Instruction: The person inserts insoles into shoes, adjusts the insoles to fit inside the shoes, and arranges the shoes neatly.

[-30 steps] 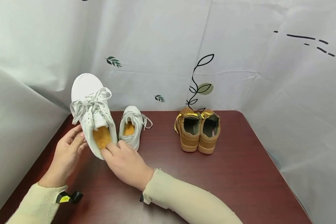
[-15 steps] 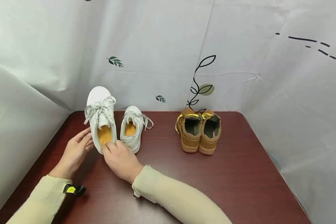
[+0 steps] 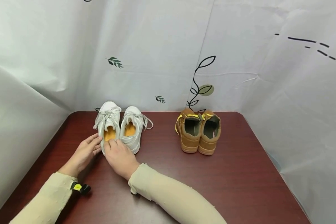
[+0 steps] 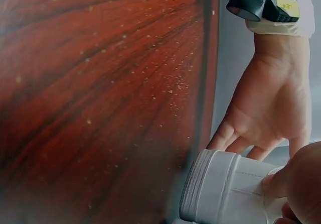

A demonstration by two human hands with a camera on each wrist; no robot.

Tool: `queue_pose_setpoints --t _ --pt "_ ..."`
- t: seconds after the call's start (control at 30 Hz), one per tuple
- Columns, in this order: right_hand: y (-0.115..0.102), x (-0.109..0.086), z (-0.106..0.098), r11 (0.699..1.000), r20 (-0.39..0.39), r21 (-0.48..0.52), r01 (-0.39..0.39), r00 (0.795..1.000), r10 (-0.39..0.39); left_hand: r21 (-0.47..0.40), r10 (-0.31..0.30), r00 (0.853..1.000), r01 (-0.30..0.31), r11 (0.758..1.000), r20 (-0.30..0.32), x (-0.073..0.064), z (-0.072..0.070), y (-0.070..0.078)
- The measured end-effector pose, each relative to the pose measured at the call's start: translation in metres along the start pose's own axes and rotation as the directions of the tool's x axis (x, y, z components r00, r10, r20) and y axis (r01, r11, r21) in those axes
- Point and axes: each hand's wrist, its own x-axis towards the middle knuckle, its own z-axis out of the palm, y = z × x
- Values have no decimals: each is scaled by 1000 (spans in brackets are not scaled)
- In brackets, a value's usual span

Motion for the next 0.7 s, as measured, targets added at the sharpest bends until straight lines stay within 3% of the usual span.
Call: queue_pose_setpoints --t 0.17,0.4,0.57,0.7 --pt "-2 1 5 1000 3 14 -10 1000 10 92 -12 1000 13 996 -14 5 1 -5" --pt "-2 5 10 998 -13 44 -53 998 54 241 4 999 7 971 -44 10 4 -5" --pt "-1 6 13 999 -17 39 -32 999 32 373 5 995 33 927 -101 10 3 -2" --pt "-1 5 9 999 59 26 -32 998 31 433 -7 992 61 899 -125 9 1 -3"
